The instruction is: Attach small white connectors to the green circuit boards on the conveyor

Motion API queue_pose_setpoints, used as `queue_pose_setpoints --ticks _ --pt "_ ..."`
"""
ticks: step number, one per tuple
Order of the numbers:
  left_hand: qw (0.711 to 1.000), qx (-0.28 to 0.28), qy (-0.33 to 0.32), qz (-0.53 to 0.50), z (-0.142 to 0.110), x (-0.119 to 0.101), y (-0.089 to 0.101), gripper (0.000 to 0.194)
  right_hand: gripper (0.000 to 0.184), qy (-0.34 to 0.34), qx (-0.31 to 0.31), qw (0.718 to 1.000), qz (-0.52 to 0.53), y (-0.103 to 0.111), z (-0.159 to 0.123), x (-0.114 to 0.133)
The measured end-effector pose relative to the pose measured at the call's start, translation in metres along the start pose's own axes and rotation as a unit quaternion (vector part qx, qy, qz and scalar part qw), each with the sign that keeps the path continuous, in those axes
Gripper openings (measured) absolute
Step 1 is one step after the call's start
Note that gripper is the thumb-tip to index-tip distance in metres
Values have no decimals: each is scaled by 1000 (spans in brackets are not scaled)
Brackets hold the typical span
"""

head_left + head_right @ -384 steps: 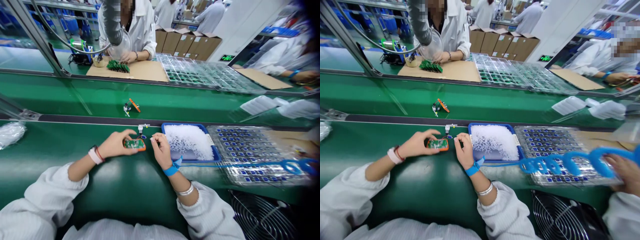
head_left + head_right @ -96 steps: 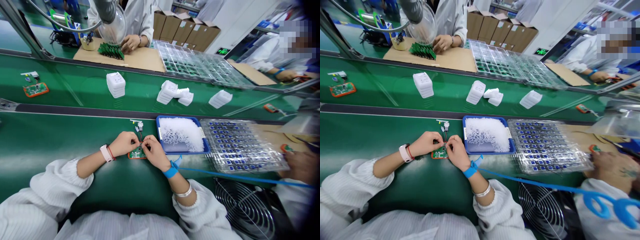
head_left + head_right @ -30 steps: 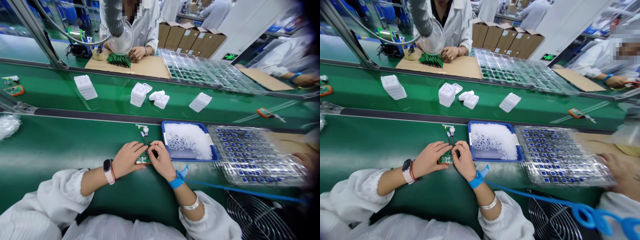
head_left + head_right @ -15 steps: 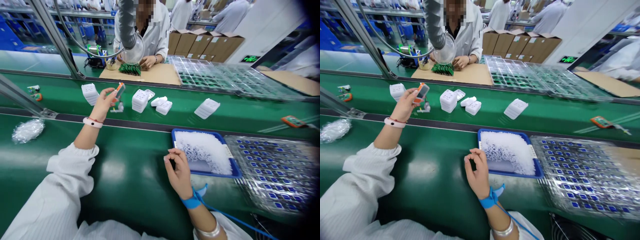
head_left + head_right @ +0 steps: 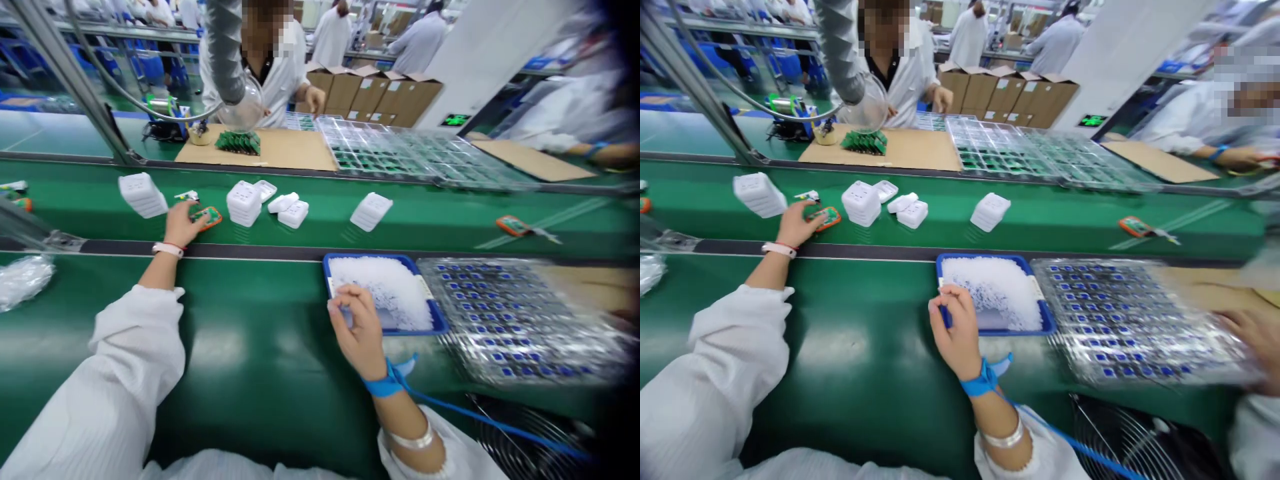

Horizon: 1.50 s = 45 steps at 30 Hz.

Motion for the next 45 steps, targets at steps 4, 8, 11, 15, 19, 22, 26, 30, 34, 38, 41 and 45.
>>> queue_pose_setpoints --ticks 4,8,11,15,19,22,26,30,34,38,41,45 --pt "984 -178 -13 -14 2 10 17 30 7 -87 -110 986 -91 42 14 -62" --pt "974 -209 -83 -30 -16 -12 5 25 10 -140 -45 976 -164 57 13 -120" --pt "974 -158 -153 -47 -44 -48 -8 21 9 -119 6 972 -201 50 10 -134" --pt "971 -113 -193 -83 -79 -85 -15 19 10 -108 19 971 -211 41 10 -131" --pt "976 -73 -171 -111 -98 -98 -15 17 16 -93 42 969 -225 35 10 -128" --pt "980 -51 -154 -118 -101 -100 -15 17 17 -90 36 964 -249 32 10 -130" --pt "983 -34 -139 -111 -99 -99 -17 19 13 -82 37 960 -266 28 11 -132" --pt "984 -11 -138 -114 -98 -97 -21 20 9 -69 46 956 -281 25 12 -130" --pt "982 10 -147 -118 -98 -98 -24 19 9 -64 59 956 -281 23 13 -129" --pt "983 25 -140 -118 -97 -98 -26 20 10 -71 60 957 -276 21 13 -130" --pt "983 32 -135 -121 -96 -96 -28 21 10 -71 56 959 -270 22 14 -131" --pt "983 45 -131 -120 -95 -94 -30 24 10 -65 41 968 -240 34 13 -132"
Point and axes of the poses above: each hand's wrist, its own z-axis towards the middle knuckle, its own y-axis out of the back of the hand, x = y × z, the point moved 4 cm from there along z, towards the middle knuckle, and after that the axes turned 11 degrees about -z, right-handed, at the moved point
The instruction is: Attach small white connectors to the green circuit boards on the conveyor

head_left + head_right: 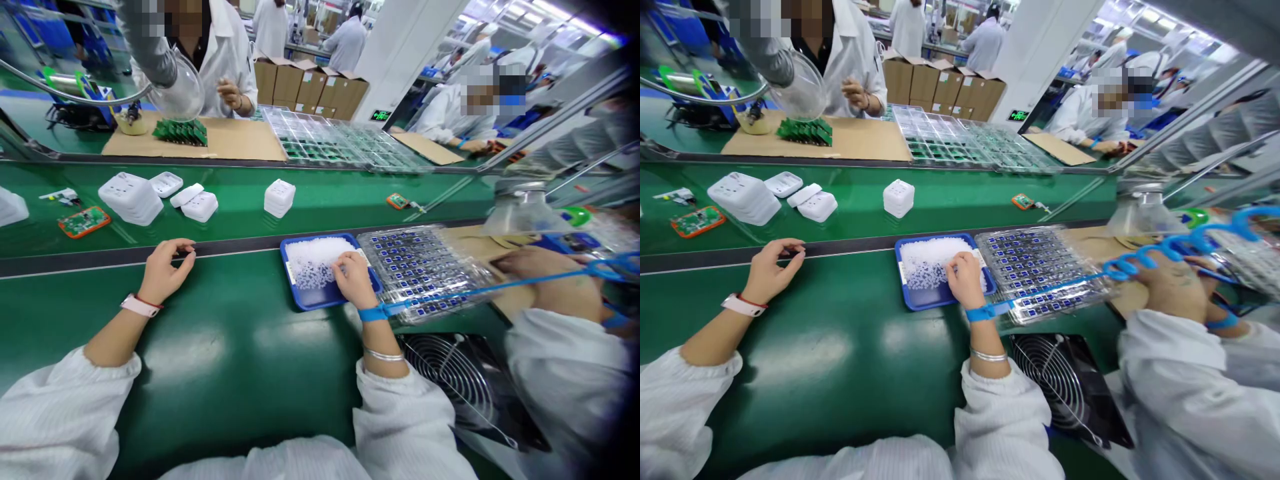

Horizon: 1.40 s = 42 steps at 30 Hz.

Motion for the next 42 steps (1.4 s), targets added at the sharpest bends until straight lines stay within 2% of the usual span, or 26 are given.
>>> queue_pose_setpoints --ticks 3,8,12,21,29,37,42 --pt "1000 6 1 -5 0 1 -1 25 11 17 27 999 27 11 -5 -2" --pt "1000 20 8 -7 1 2 -3 25 11 69 142 985 66 18 -16 10" --pt "999 27 23 -9 2 3 -2 25 10 72 177 980 47 17 -17 16" --pt "998 48 34 -5 2 2 -3 27 6 57 169 984 28 22 -16 10" --pt "997 67 25 -2 2 5 -6 26 15 50 174 983 21 29 -16 11" --pt "996 85 28 5 1 5 -7 26 10 54 180 982 32 29 -19 10" --pt "995 94 30 11 1 4 -7 29 15 60 182 980 46 28 -21 12"
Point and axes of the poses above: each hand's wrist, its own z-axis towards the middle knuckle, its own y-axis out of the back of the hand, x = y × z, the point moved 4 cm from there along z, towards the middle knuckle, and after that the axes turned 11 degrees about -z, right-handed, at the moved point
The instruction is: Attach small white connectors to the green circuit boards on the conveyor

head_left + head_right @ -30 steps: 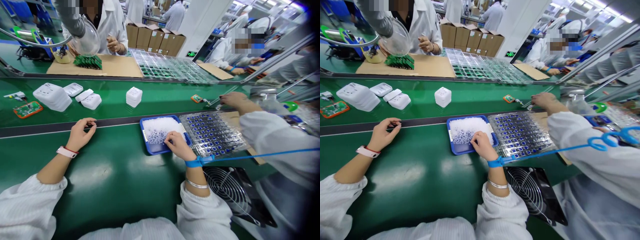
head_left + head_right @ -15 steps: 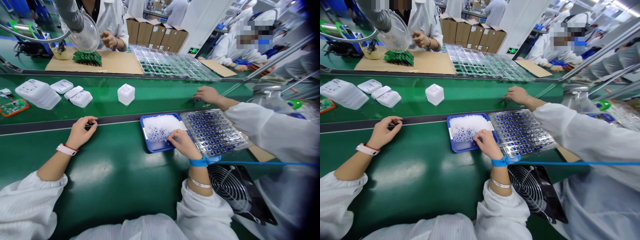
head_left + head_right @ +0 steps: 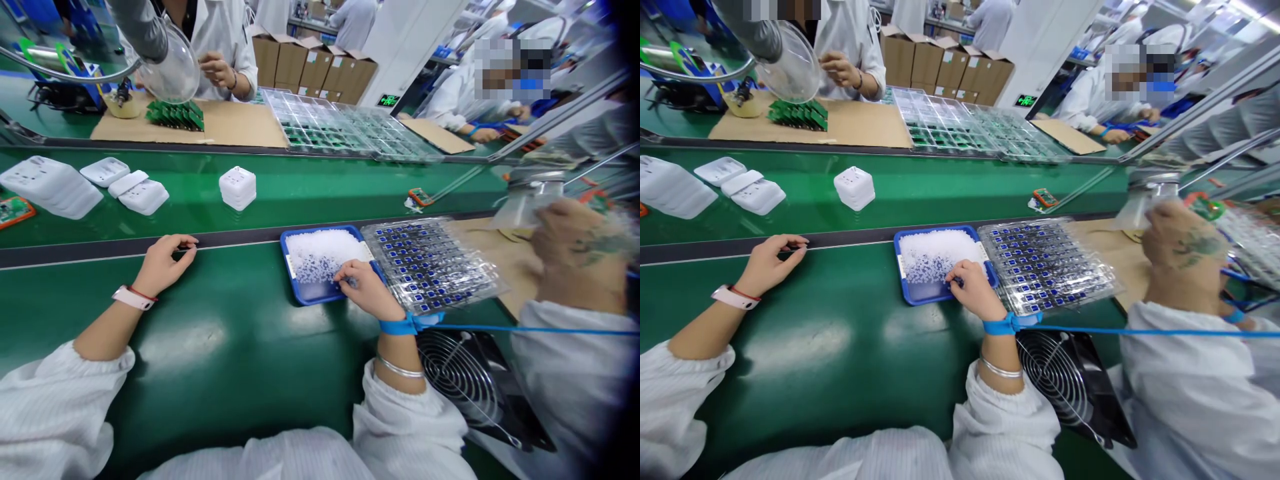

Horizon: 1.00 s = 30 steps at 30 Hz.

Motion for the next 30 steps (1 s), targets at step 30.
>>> queue_pose_setpoints --ticks 30 --pt "999 34 -18 20 1 2 -3 28 23 -22 -20 999 -34 0 -1 -11"
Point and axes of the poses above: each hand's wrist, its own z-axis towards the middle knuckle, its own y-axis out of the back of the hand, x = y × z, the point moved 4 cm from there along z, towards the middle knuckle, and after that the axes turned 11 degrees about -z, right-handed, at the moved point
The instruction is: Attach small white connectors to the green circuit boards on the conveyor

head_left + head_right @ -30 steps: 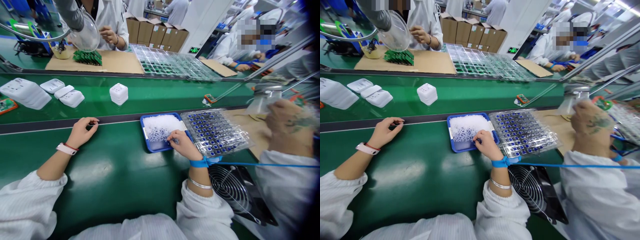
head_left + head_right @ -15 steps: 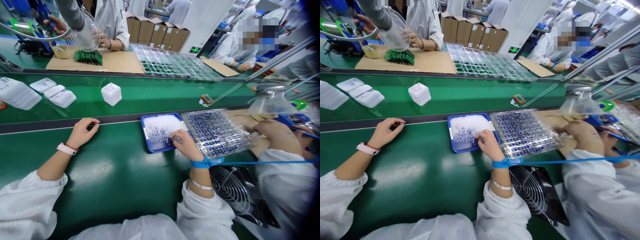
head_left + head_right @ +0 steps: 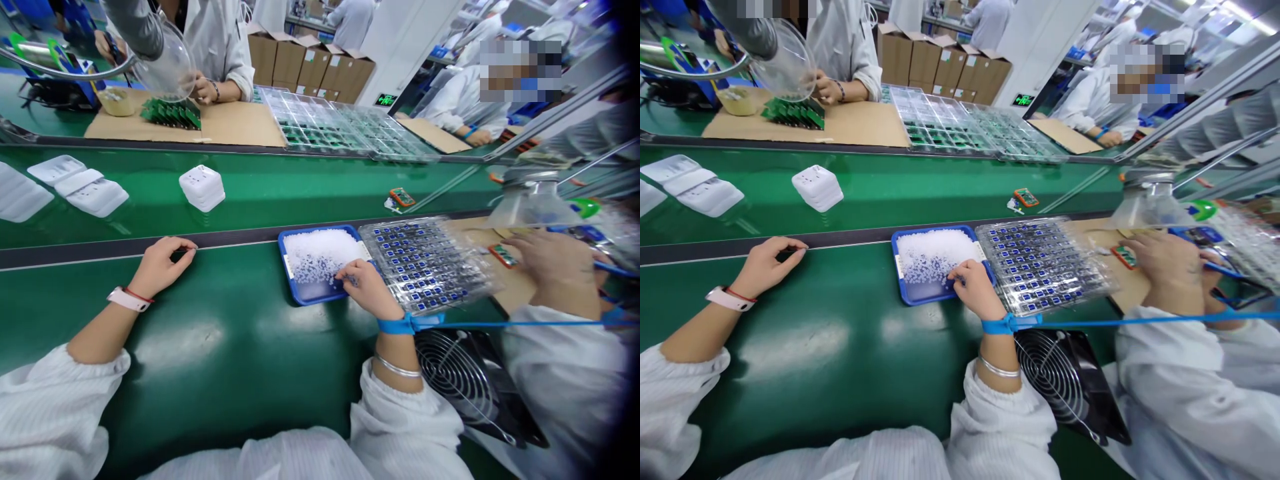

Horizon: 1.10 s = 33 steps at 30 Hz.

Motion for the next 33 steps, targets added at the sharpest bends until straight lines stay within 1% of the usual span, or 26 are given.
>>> queue_pose_setpoints --ticks 4,9,13,20,25,30,33 --pt "1000 3 -5 5 0 0 0 28 22 -4 -10 1000 2 2 1 1" --pt "1000 5 -8 7 1 -1 0 27 22 -7 3 1000 2 0 3 6" --pt "1000 8 -11 4 1 -2 0 28 21 5 13 1000 4 -1 3 9" --pt "1000 12 -4 11 1 -1 -1 29 21 -1 -11 1000 12 -1 2 5" --pt "1000 14 -2 11 1 -1 -2 28 21 1 1 1000 15 -3 2 5" --pt "1000 7 -11 4 1 -3 -1 26 23 4 1 1000 20 4 1 7" --pt "1000 8 -14 4 1 -3 -1 26 25 12 20 999 28 5 0 9"
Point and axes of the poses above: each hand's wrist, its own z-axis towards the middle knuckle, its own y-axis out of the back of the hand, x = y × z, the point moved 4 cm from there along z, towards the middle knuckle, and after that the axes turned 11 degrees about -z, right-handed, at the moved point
